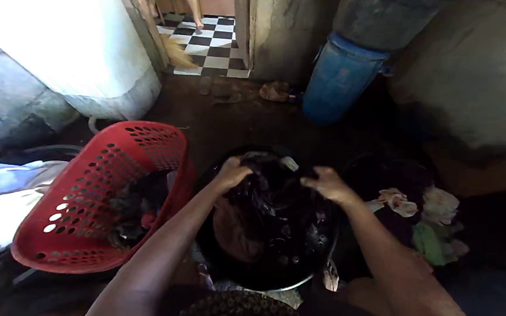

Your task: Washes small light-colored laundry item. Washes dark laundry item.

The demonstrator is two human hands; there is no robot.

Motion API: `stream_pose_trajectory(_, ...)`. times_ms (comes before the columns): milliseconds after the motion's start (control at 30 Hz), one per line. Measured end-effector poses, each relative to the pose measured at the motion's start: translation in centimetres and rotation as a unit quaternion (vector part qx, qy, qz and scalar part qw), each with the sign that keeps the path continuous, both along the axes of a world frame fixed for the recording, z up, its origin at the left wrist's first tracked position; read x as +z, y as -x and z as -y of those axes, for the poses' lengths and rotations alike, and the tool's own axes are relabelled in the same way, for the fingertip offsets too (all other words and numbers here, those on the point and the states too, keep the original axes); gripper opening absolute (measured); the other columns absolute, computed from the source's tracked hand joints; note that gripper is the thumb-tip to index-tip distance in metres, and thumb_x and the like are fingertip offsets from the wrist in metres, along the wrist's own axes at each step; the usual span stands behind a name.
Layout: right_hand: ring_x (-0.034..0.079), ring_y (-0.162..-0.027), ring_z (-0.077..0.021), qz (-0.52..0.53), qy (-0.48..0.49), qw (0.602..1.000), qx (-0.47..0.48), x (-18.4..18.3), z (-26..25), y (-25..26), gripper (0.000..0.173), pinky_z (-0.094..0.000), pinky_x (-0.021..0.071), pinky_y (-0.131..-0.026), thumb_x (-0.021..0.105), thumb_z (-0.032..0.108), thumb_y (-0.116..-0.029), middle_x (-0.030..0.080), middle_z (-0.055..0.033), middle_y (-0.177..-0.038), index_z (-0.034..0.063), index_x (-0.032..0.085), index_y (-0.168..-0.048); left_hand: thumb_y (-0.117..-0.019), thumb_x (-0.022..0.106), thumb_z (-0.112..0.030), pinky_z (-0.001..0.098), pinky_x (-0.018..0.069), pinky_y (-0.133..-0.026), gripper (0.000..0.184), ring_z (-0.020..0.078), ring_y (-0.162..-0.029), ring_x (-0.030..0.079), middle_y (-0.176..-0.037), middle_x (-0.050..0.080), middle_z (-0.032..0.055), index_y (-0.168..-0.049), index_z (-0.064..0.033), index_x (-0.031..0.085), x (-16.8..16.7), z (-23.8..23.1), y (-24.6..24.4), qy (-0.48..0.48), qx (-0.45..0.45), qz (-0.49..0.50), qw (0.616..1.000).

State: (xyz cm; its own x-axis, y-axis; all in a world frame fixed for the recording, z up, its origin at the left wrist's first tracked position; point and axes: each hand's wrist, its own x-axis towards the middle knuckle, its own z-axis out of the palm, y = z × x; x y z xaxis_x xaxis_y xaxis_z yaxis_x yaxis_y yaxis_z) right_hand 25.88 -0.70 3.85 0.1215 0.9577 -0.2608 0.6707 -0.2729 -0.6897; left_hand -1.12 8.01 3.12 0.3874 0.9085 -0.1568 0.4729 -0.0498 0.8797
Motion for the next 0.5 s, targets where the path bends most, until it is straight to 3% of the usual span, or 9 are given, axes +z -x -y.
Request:
stream_pose_trajectory(67,0.054,-0.133,-0.0417,0.091,0.145,0.98,0.098,-4.5,-0.7,0.9,0.05,-0.0582,0.0403,-0.113,0.065,0.021,-0.101,0.057,-0.0288,-0.14,-0.0019,0.053,-0.144,-0.0982,0.069,-0.022,0.0616,0.0488,-0.101,0.04,0.0395,-0.117,0.064,-0.124,0.067,0.0244,-0.131,-0.0004,0.063,-4.3,-1.3,-1.0,0.01,-0.104,-0.229,0.968)
stream_pose_trajectory(133,0.046,-0.138,-0.0476,0.184,0.213,0.945,0.165,-8.4,-0.1,2.9,0.05,-0.0622,0.0388,-0.113,0.064,0.018,-0.0996,0.045,-0.031,-0.151,-0.0059,0.053,-0.142,-0.1012,0.062,-0.028,0.067,0.0426,-0.106,0.05,0.0454,-0.131,0.054,-0.139,0.058,0.0267,-0.142,-0.0002,0.054,-7.6,-0.8,-2.2,0.047,-0.202,-0.387,0.899)
stream_pose_trajectory(167,0.04,-0.141,-0.0527,0.209,0.231,0.934,0.175,-10.2,0.5,3.9,0.056,-0.0658,0.0396,-0.111,0.066,0.016,-0.0974,0.031,-0.0311,-0.161,-0.0044,0.049,-0.147,-0.1009,0.062,-0.025,0.0678,0.0417,-0.106,0.052,0.0471,-0.136,0.05,-0.146,0.053,0.0268,-0.145,-0.0009,0.051,-9.2,-0.2,-2.7,0.056,-0.236,-0.425,0.872)
stream_pose_trajectory(233,0.025,-0.147,-0.0584,0.201,0.254,0.932,0.164,-14.2,1.2,5.6,0.092,-0.0699,0.0401,-0.108,0.075,0.026,-0.0926,0.002,-0.0254,-0.17,0.0065,0.021,-0.164,-0.0977,0.066,-0.017,0.0743,0.0372,-0.105,0.065,0.0518,-0.146,0.032,-0.161,0.033,0.0262,-0.156,-0.0088,0.04,-13.4,0.8,-3.1,0.065,-0.274,-0.451,0.847)
stream_pose_trajectory(267,0.019,-0.15,-0.0576,0.174,0.26,0.939,0.142,-16.1,1.5,6.4,0.105,-0.0715,0.0387,-0.108,0.079,0.034,-0.0896,-0.005,-0.0203,-0.172,0.0149,0.011,-0.167,-0.0959,0.068,-0.013,0.0798,0.0323,-0.105,0.076,0.0544,-0.15,0.021,-0.166,0.022,0.0256,-0.162,-0.0144,0.031,-15.5,1.1,-3.1,0.074,-0.286,-0.449,0.843)
stream_pose_trajectory(300,0.015,-0.151,-0.0565,0.142,0.26,0.948,0.118,-17.8,1.8,7.1,0.111,-0.0736,0.0362,-0.108,0.08,0.041,-0.0874,-0.009,-0.0168,-0.172,0.0207,0.007,-0.167,-0.0946,0.069,-0.01,0.0824,0.0295,-0.104,0.084,0.0553,-0.152,0.015,-0.169,0.014,0.0242,-0.164,-0.0195,0.024,-17.2,1.6,-3.0,0.079,-0.295,-0.448,0.84)
stream_pose_trajectory(367,0.008,-0.153,-0.0553,0.113,0.253,0.956,0.096,-20.5,2.4,8.2,0.11,-0.0757,0.0327,-0.109,0.078,0.048,-0.0877,-0.011,-0.0157,-0.172,0.0221,0.007,-0.167,-0.0933,0.07,-0.006,0.0828,0.0293,-0.104,0.089,0.0557,-0.152,0.013,-0.17,0.012,0.0235,-0.165,-0.0211,0.021,-19.6,2.3,-2.6,0.078,-0.307,-0.446,0.837)
stream_pose_trajectory(500,0.011,-0.154,-0.0537,0.102,0.284,0.945,0.124,-24.0,3.1,8.9,0.1,-0.0763,0.0309,-0.11,0.074,0.04,-0.0931,-0.003,-0.0183,-0.173,0.0222,0.009,-0.167,-0.0997,0.063,-0.01,0.082,0.0274,-0.107,0.074,0.0569,-0.15,0.018,-0.167,0.02,0.0273,-0.164,-0.0149,0.026,-21.9,2.3,-2.6,0.106,-0.364,-0.482,0.79)
